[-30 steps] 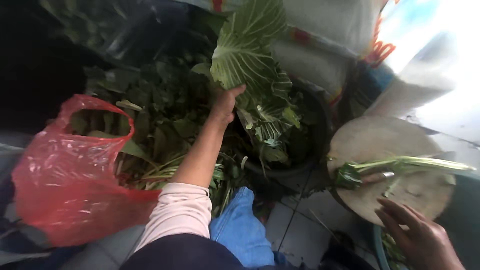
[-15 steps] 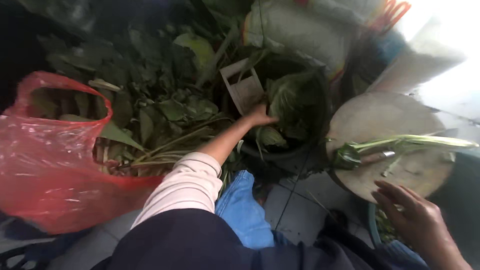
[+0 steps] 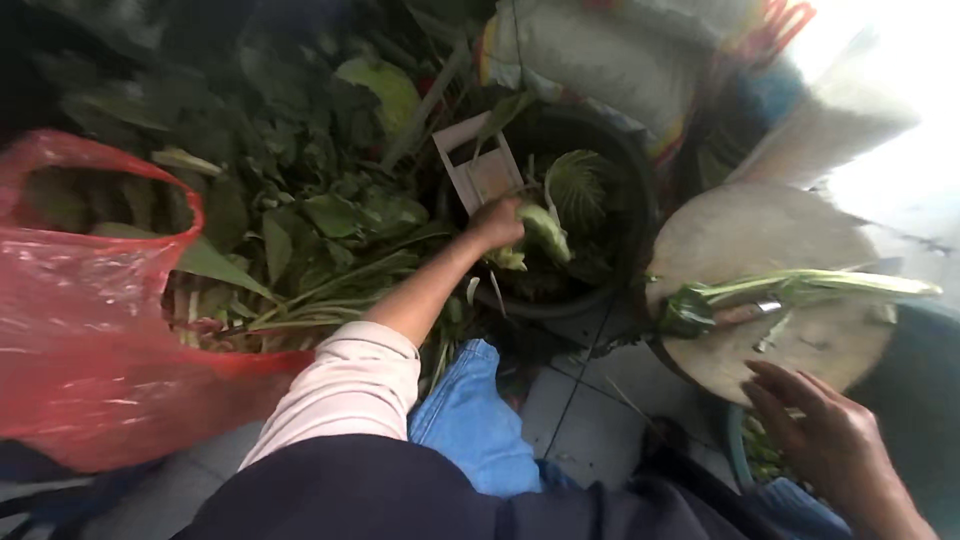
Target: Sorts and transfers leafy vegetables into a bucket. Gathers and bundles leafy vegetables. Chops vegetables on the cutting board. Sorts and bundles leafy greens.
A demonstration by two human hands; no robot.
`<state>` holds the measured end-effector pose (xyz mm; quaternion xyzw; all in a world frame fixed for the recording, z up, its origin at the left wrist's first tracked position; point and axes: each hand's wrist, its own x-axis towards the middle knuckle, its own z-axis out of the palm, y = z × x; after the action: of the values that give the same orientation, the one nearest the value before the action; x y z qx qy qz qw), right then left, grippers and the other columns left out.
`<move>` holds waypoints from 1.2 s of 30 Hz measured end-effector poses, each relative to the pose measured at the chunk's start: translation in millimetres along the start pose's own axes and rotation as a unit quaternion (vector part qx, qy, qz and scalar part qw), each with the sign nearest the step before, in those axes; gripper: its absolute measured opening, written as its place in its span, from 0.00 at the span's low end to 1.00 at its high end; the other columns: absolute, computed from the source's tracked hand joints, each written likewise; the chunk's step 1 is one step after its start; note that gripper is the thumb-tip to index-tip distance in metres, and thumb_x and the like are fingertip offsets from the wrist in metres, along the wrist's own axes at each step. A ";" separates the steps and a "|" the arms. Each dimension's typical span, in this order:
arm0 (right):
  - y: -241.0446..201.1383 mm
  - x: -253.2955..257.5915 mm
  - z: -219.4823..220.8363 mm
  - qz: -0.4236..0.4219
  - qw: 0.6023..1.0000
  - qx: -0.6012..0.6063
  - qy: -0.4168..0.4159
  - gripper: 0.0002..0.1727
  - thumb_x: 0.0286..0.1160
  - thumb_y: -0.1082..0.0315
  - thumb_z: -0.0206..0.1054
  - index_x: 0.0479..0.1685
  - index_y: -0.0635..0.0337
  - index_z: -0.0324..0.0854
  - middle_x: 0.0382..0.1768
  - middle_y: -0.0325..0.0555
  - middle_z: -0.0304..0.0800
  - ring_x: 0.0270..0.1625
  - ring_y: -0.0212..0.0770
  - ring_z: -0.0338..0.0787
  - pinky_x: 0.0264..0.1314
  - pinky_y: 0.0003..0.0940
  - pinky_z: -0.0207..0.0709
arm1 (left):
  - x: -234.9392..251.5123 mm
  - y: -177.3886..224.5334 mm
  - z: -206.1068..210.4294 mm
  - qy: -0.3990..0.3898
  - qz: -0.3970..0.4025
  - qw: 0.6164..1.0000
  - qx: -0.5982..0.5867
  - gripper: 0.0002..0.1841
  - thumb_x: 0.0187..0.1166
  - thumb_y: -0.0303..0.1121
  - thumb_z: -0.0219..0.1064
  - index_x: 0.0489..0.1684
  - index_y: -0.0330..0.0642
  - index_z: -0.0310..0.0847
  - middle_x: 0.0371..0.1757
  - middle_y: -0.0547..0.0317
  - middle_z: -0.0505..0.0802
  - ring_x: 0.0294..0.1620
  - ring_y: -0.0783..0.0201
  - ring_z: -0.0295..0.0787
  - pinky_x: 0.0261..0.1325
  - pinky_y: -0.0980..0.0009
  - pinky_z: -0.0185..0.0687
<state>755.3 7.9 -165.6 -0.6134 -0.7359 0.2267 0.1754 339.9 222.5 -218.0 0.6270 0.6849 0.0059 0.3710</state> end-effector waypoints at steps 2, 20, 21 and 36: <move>0.1 0.8 0.7 -0.007 1.000 0.004 0.005 0.22 0.82 0.57 0.61 0.59 0.65 0.89 0.39 0.54 0.95 0.36 0.45 0.94 0.41 0.41 0.89 | -21.1 16.9 -35.8 -0.001 -0.017 0.993 -0.119 0.20 0.88 0.30 0.58 0.75 0.32 0.75 0.67 0.33 0.86 0.67 0.43 0.84 0.71 0.42 0.76; 2.9 -0.6 6.2 -0.010 1.000 0.003 0.003 0.21 0.81 0.57 0.62 0.58 0.64 0.90 0.38 0.51 0.95 0.36 0.41 0.94 0.41 0.36 0.89 | 62.6 7.3 29.3 0.058 -0.147 0.950 -0.268 0.38 0.75 0.46 0.77 0.80 0.35 0.67 0.71 0.32 0.82 0.68 0.38 0.83 0.64 0.39 0.83; 4.5 -0.6 6.7 -0.012 1.000 0.001 0.004 0.21 0.81 0.57 0.62 0.58 0.64 0.90 0.37 0.51 0.95 0.35 0.40 0.94 0.40 0.36 0.89 | 61.0 8.6 30.4 0.065 -0.154 0.956 -0.242 0.37 0.74 0.46 0.77 0.79 0.34 0.69 0.69 0.32 0.83 0.67 0.38 0.84 0.64 0.39 0.83; 3.3 -3.8 11.5 -0.005 1.000 -0.002 -0.014 0.21 0.82 0.55 0.61 0.58 0.62 0.90 0.39 0.50 0.95 0.36 0.41 0.94 0.39 0.36 0.89 | 102.3 52.0 42.1 0.051 -0.093 0.993 -0.048 0.45 0.74 0.47 0.73 0.87 0.28 0.57 0.77 0.29 0.79 0.77 0.35 0.78 0.75 0.35 0.74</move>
<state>752.6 3.3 -177.0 -0.6067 -0.7420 0.2324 0.1653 412.4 302.6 -275.1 0.5405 0.7575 0.0366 0.3642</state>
